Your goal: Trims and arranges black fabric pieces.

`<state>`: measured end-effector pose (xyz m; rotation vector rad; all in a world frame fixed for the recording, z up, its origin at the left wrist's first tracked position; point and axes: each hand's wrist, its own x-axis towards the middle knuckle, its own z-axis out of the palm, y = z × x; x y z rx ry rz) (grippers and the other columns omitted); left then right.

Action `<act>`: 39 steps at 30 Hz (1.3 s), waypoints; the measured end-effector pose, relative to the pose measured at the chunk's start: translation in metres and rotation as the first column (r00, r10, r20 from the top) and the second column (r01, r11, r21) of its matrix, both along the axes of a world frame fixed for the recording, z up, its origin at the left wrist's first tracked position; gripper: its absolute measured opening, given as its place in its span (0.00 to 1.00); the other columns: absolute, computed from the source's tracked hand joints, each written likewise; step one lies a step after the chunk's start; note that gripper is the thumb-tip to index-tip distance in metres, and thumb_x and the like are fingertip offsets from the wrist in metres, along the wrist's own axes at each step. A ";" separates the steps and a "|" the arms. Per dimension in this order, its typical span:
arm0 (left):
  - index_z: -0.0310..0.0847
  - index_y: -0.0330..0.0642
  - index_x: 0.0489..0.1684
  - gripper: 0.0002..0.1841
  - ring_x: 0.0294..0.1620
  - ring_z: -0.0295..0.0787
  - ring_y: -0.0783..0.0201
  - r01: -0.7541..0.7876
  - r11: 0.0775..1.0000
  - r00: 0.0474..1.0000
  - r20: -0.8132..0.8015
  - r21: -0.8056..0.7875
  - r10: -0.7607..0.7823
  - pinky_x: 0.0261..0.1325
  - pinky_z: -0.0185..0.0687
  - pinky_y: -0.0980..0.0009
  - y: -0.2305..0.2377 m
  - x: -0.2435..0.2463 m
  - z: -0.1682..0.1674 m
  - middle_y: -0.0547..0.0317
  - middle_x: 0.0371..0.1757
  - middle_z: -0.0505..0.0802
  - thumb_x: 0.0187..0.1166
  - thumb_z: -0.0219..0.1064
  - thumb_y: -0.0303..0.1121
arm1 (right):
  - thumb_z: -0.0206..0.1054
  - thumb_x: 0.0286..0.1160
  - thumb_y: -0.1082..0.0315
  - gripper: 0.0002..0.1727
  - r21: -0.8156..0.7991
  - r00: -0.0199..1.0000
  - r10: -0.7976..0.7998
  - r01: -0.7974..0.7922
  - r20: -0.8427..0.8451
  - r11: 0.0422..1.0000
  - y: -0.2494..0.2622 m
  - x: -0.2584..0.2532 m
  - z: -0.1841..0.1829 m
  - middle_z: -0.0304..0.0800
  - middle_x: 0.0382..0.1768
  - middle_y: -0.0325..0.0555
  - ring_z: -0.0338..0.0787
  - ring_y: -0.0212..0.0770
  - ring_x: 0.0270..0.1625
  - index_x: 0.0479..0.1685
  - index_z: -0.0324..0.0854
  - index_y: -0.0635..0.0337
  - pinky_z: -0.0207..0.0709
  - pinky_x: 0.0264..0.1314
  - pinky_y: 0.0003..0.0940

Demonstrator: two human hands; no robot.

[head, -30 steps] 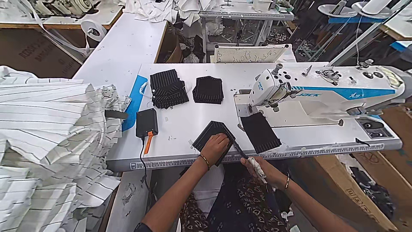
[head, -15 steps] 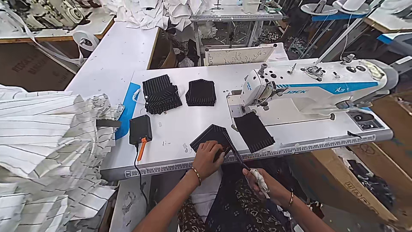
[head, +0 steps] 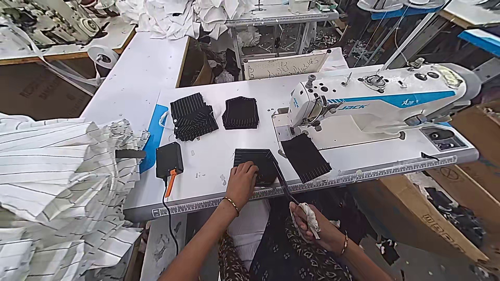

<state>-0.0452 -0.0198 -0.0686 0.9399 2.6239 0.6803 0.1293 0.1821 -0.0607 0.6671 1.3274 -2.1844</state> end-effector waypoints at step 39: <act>0.79 0.37 0.43 0.07 0.17 0.84 0.77 -0.442 0.857 0.481 0.877 0.263 -0.021 0.23 0.78 0.82 -0.003 -0.048 -0.002 0.67 0.23 0.91 0.89 0.60 0.31 | 0.63 0.81 0.42 0.19 0.090 0.929 0.366 -0.360 -0.059 0.929 0.031 -0.023 -0.012 0.72 0.17 0.24 0.73 0.20 0.17 0.32 0.73 0.44 0.67 0.19 0.14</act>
